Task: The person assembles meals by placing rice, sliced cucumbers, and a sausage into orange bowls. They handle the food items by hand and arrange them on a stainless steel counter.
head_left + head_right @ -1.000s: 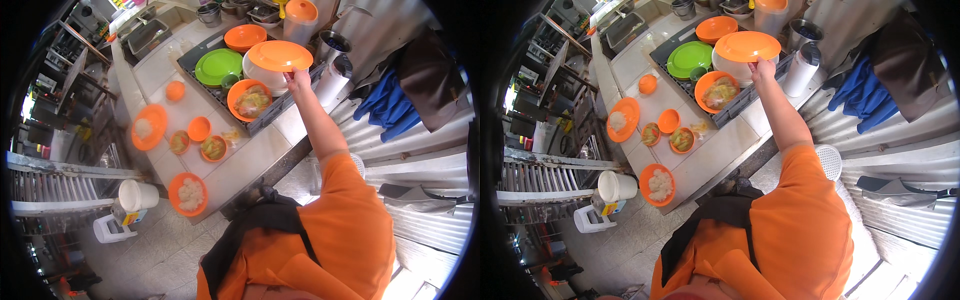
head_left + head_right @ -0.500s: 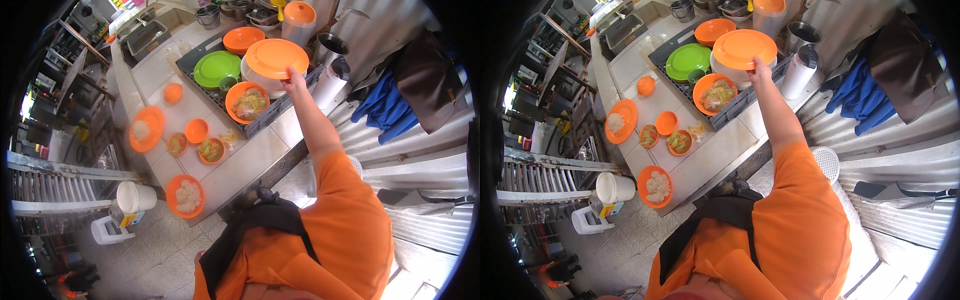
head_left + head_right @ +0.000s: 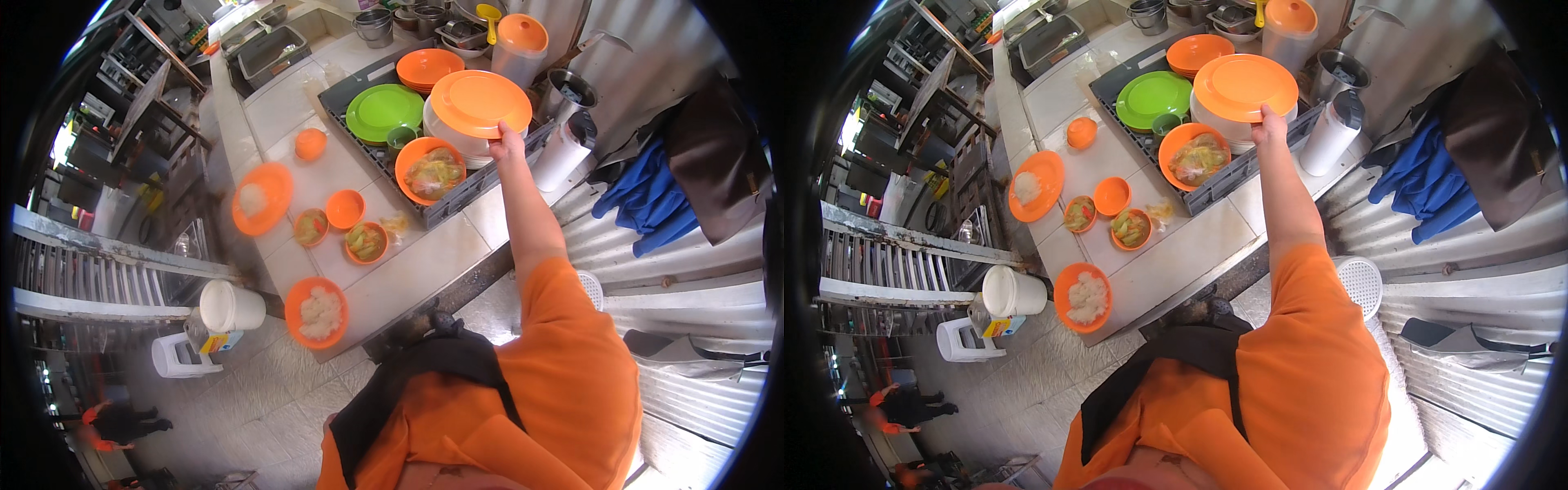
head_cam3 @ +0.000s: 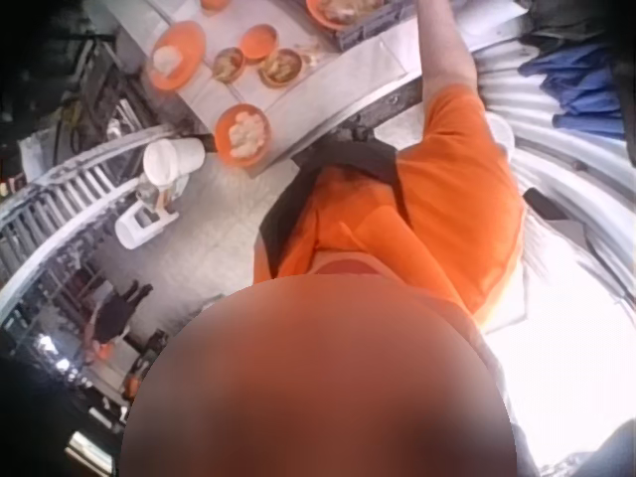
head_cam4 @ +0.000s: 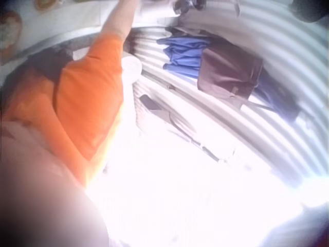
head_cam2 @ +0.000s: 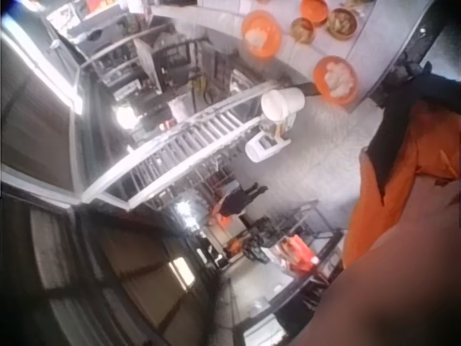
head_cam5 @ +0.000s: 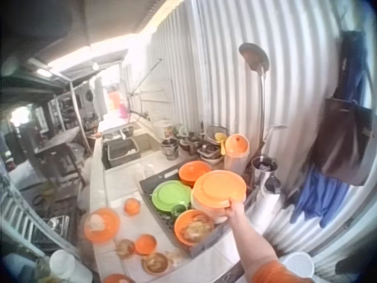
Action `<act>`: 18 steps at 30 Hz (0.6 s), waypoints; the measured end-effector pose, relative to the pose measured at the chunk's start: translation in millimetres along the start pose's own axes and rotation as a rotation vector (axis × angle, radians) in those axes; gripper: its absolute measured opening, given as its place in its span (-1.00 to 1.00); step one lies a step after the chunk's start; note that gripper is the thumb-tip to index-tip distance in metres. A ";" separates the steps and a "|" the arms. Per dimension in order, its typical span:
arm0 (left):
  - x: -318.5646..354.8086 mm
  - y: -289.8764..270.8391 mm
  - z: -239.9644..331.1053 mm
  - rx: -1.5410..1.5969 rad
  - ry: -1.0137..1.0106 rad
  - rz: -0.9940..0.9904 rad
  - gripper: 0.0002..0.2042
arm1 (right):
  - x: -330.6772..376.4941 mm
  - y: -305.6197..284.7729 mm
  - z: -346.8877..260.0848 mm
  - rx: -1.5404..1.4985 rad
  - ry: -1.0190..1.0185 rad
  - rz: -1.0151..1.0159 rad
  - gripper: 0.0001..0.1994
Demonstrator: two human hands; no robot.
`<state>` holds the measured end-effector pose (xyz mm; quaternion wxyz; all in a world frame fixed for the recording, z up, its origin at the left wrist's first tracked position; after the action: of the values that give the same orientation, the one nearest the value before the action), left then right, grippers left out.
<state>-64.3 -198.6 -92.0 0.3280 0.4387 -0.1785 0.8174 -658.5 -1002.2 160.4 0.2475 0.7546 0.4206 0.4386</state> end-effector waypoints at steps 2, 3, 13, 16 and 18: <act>4.9 2.5 0.0 0.035 -0.025 -0.021 -0.75 | 7.3 4.5 -7.8 -0.017 -0.010 -0.029 -0.66; 7.0 3.2 -1.0 0.052 -0.038 -0.030 -0.75 | 12.2 4.9 -7.3 -0.017 -0.001 -0.016 -0.66; 94.8 87.7 90.8 -0.446 0.112 -0.002 -0.73 | 29.8 25.8 -37.9 -0.012 -0.033 -0.164 -0.66; 50.6 50.8 55.8 -0.400 0.077 -0.063 -0.73 | 61.1 89.5 -57.1 -0.066 0.059 -0.246 -0.66; 43.7 49.1 60.2 -0.489 0.131 -0.062 -0.73 | 78.5 129.1 -84.9 -0.081 0.040 -0.318 -0.67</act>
<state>-79.7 -252.3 -22.5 0.4602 0.2978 -0.3354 0.7661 -657.9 -1002.6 333.7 0.3355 0.6590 0.5217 0.4254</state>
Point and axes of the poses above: each hand's wrist, its own x-axis away from the middle knuckle, its own y-axis out of the palm, z = x × y, the point moved 10 cm from there along -x, towards the middle knuckle, and after that the axes turned 9 degrees about y, right-handed, at the moved point
